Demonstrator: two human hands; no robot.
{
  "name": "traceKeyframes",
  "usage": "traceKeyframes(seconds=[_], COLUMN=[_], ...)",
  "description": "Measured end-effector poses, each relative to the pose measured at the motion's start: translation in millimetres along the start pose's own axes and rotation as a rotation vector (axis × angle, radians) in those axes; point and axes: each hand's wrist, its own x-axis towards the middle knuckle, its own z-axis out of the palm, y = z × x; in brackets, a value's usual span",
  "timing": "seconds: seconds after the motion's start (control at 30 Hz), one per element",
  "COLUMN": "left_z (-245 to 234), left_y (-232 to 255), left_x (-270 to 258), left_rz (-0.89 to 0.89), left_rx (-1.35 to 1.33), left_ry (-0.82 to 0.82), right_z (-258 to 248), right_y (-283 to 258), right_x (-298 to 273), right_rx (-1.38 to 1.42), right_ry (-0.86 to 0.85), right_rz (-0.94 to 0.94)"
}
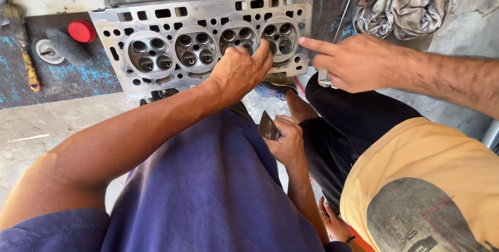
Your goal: Clean residue from an engine cylinder head using a hand scraper and inspect the valves.
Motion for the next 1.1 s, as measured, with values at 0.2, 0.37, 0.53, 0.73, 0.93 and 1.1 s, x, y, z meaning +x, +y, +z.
traceKeyframes(seconds=[0.2, 0.37, 0.53, 0.73, 0.93, 1.1], left_z=[-14.0, -23.8, -24.7, -30.9, -45.7, -61.9], left_y=[-11.4, -3.7, -1.3, -11.5, -7.9, -5.1], left_x=[-10.1, -7.3, -8.8, 1.1, 15.7, 15.8], left_rz=[0.092, 0.02, -0.008, 0.008, -0.043, -0.13], left_rx=[0.032, -0.244, -0.13, 0.023, -0.201, -0.307], left_ry=[0.017, -0.211, -0.187, -0.189, -0.288, -0.465], right_z=[8.1, 14.0, 8.1, 1.1, -6.2, -10.1], right_y=[9.6, 13.4, 2.6, -5.6, -13.5, -3.5], right_x=[-13.0, -13.9, 0.4, 8.6, 13.0, 15.4], right_rx=[0.019, 0.054, 0.074, 0.031, 0.016, 0.0], right_ry=[0.015, -0.011, -0.016, 0.004, -0.002, -0.012], right_rz=[0.036, 0.056, 0.022, 0.005, 0.0, 0.008])
